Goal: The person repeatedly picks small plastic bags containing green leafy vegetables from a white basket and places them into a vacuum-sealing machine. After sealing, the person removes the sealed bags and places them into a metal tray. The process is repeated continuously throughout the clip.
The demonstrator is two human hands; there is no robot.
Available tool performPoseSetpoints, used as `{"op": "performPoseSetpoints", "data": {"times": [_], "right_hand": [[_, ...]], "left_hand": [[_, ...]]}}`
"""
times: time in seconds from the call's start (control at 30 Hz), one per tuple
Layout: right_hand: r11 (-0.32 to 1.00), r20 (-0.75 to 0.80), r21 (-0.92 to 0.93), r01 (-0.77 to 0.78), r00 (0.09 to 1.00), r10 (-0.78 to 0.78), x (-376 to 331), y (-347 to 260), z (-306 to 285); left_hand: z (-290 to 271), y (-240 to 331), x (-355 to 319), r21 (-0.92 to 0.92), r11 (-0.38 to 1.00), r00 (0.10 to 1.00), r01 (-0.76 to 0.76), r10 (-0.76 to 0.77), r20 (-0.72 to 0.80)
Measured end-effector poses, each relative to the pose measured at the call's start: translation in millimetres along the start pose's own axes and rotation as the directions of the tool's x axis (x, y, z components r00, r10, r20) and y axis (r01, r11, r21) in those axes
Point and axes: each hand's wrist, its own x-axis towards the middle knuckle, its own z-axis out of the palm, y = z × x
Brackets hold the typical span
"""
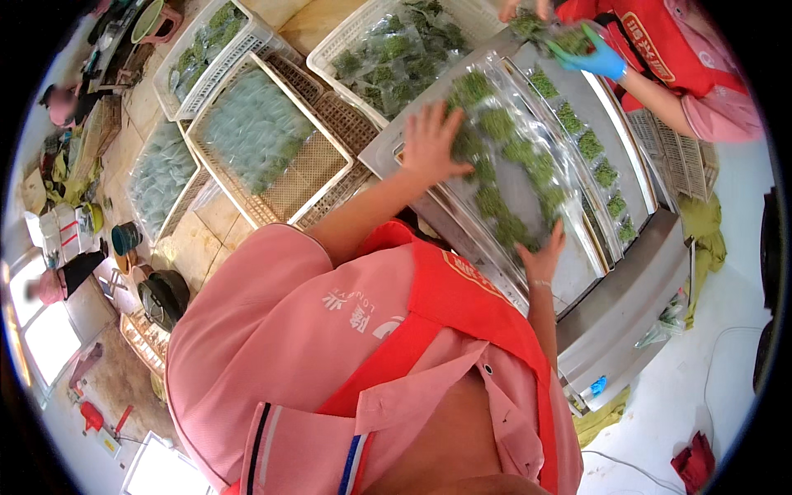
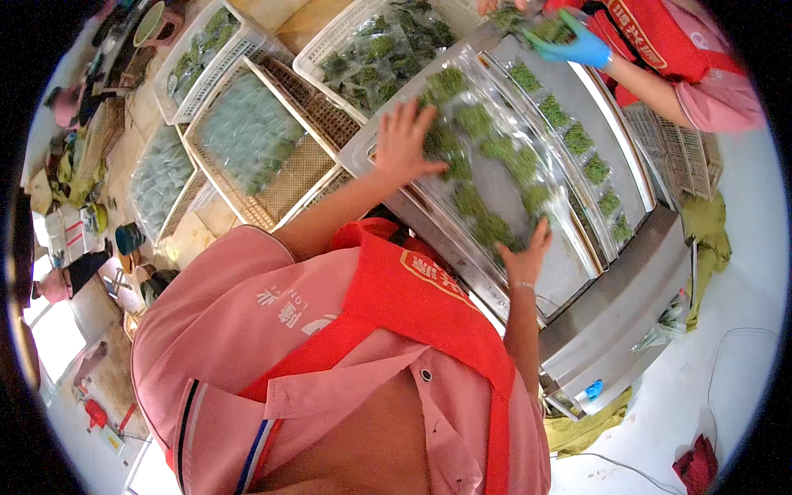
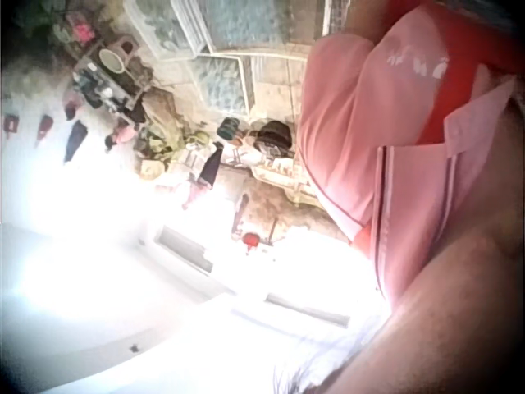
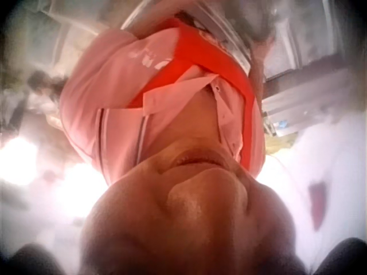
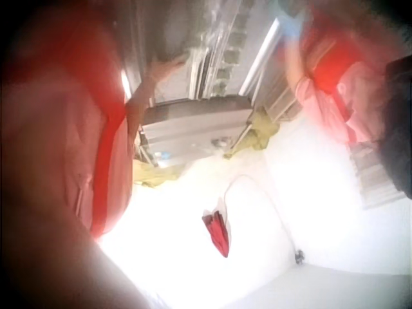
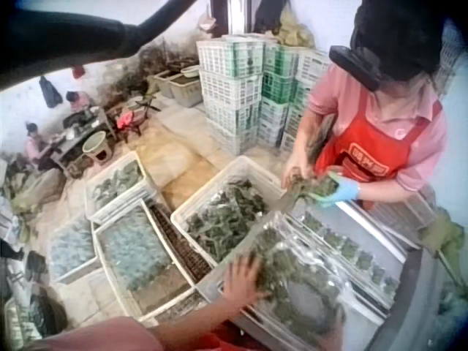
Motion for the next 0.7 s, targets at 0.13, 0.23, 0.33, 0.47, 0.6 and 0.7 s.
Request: {"op": "performPoseSetpoints", "data": {"times": [0.13,0.23,0.33,0.47,0.6,0.7], "right_hand": [[0.998,0.033,-0.016,-0.061,0.998,0.061,48,-95,34],[0.998,0.082,0.065,0.022,0.996,-0.028,94,-150,65],[0.991,0.125,0.122,0.049,0.99,-0.065,148,-213,95],[0.87,0.131,0.466,0.163,0.959,-0.25,195,-254,118],[0.562,0.163,0.827,0.002,0.956,-0.243,195,-247,101],[0.612,0.183,0.785,-0.091,0.979,-0.09,182,-184,73]], "left_hand": [[16,-60,26,-0.449,0.854,0.936,0.262,-0.339,-0.097],[39,-110,50,-0.859,0.365,0.806,0.358,-0.585,0.087],[68,-181,87,-0.823,-0.554,0.593,0.128,-0.622,0.511],[7,-183,113,-0.89,-0.453,0.551,-0.047,-0.755,0.355],[-12,-227,101,-0.987,-0.145,0.557,0.073,-0.815,0.161],[-20,-254,60,-0.979,-0.015,0.691,0.203,-0.706,0.155]]}}
